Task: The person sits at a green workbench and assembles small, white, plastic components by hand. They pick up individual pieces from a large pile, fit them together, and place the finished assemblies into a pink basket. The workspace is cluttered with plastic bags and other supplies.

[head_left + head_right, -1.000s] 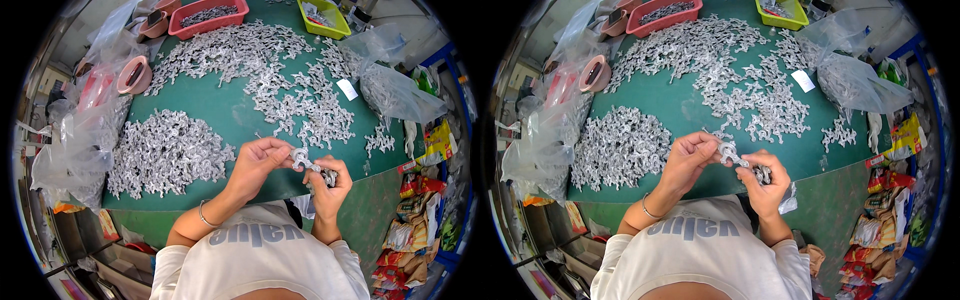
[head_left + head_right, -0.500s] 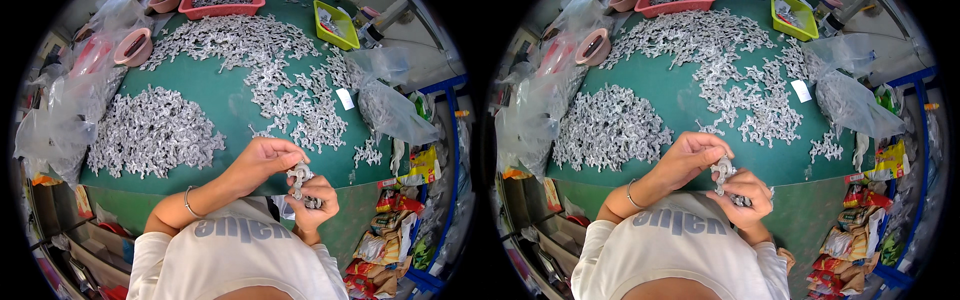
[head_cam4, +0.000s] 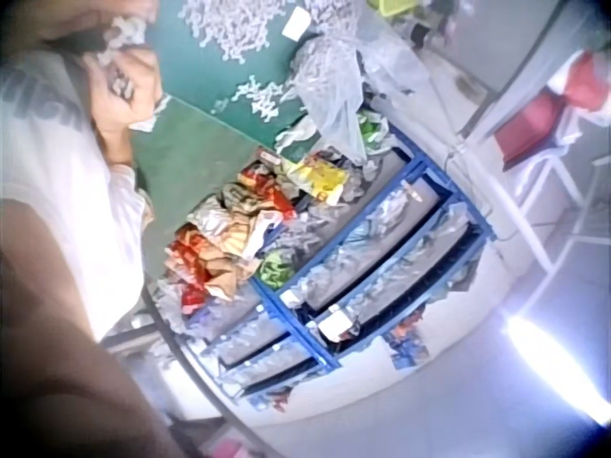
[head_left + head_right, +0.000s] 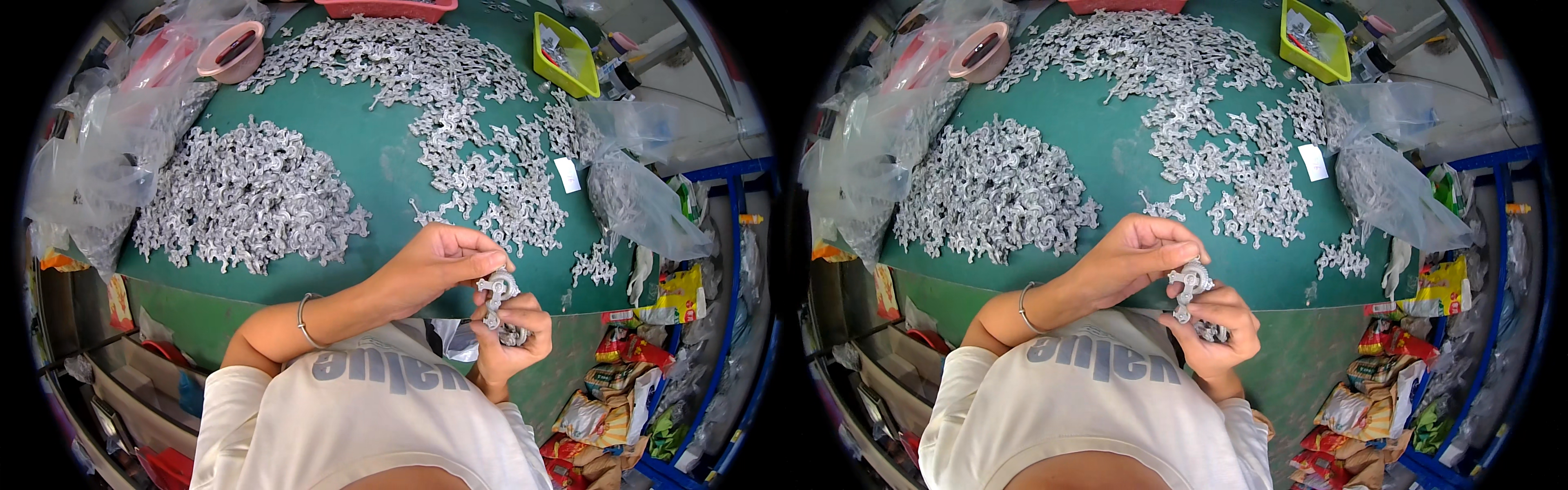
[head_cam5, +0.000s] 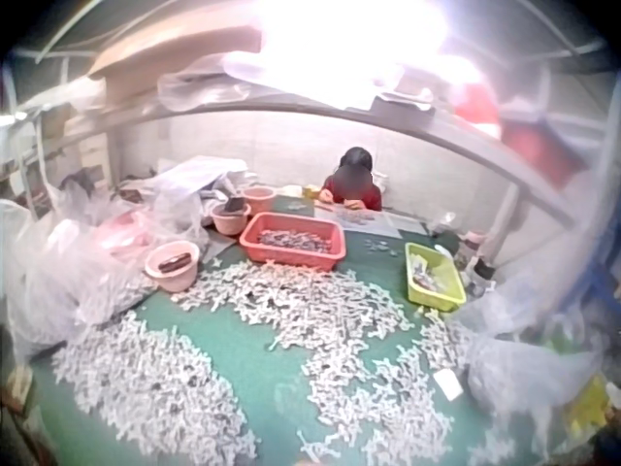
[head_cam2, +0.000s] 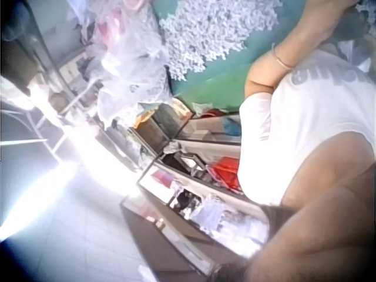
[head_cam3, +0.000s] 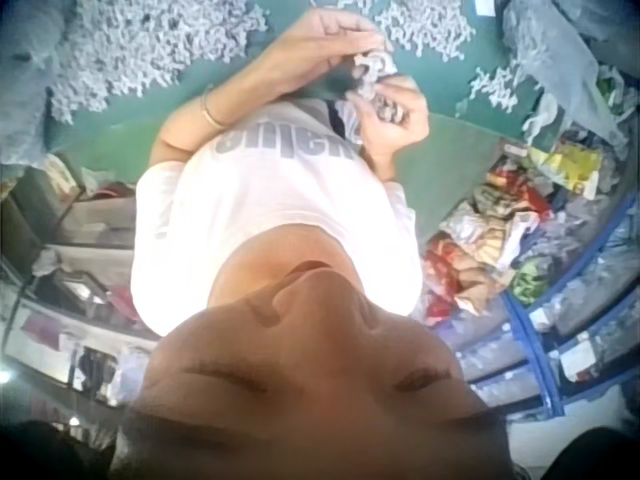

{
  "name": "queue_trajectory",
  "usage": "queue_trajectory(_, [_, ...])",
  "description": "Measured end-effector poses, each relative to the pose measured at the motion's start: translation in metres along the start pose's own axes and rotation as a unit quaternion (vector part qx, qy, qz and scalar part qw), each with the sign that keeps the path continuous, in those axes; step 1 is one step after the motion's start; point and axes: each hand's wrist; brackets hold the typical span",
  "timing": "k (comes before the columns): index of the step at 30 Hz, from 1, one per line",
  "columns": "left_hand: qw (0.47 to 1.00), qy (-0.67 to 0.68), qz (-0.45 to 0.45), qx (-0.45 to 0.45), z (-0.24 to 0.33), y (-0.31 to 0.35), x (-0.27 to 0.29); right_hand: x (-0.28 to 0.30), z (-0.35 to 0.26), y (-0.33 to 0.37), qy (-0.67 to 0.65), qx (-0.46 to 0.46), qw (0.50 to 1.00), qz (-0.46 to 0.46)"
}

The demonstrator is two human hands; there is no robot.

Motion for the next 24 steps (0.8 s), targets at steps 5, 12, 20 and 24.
queue_trajectory(5, [1.000,-0.003,0.011,0.008,0.002,0.000,-0.002,-0.001,0.000,0.002,0.004,-0.004,1.000,0.007])
queue_trajectory(12, [1.000,0.004,0.009,0.002,0.001,-0.001,0.002,-0.002,0.000,0.001,0.023,-0.003,1.000,0.006])
queue_trajectory(20, [0.977,-0.125,0.095,-0.147,0.021,0.007,0.023,-0.001,0.014,-0.010,-0.094,-0.107,0.990,0.003])
queue_trajectory(24, [0.683,-0.668,0.239,-0.172,0.053,0.033,0.064,0.004,0.047,-0.026,0.152,-0.216,0.961,-0.084])
Point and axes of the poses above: each hand's wrist, its own y-axis away from the middle knuckle, its own x-axis out of the back of the hand, z = x × y, and after that the axes turned 7 degrees about y, right-handed
